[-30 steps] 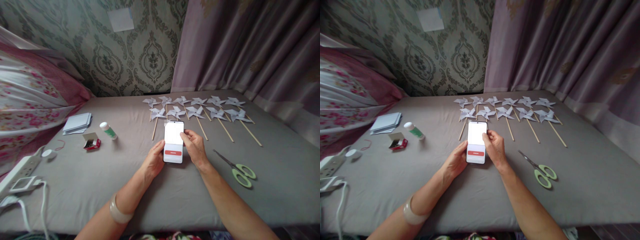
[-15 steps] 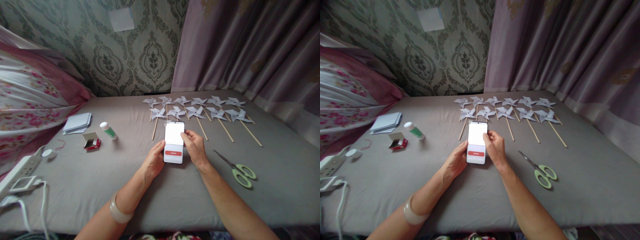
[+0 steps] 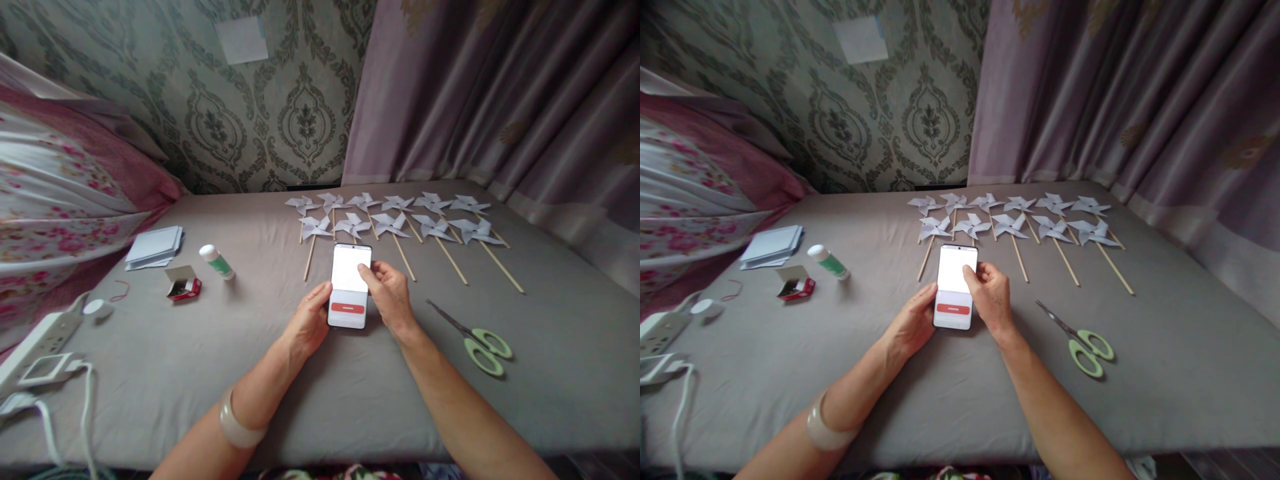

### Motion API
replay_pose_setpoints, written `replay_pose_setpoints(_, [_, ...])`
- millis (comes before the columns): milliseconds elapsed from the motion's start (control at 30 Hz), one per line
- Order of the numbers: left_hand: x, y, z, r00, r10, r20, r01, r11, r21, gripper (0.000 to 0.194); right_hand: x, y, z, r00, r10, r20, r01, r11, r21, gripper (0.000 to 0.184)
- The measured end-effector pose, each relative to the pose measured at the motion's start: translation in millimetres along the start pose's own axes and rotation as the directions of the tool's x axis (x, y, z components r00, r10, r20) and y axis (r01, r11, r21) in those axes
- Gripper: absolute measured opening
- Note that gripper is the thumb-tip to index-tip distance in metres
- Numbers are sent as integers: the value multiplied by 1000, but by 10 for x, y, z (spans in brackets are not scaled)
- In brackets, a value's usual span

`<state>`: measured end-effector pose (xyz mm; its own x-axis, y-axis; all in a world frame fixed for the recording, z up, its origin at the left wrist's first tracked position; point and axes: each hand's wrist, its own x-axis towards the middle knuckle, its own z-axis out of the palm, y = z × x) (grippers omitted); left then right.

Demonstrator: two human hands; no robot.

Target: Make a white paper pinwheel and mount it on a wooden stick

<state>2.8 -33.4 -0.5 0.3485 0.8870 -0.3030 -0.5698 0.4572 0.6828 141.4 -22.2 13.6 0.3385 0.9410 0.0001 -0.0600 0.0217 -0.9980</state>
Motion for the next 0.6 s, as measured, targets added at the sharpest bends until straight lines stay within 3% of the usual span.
replay_pose_setpoints(467, [8,-4,-18,1000,6,14,-6,1000,10,27,9,14,-23,1000,-23,-3,22,998,-51,32])
replay_pose_setpoints(600, [33,16,-54,1000,-12,6,12,1000,-27,26,9,-4,-27,999,-3,52,2,1000,12,29])
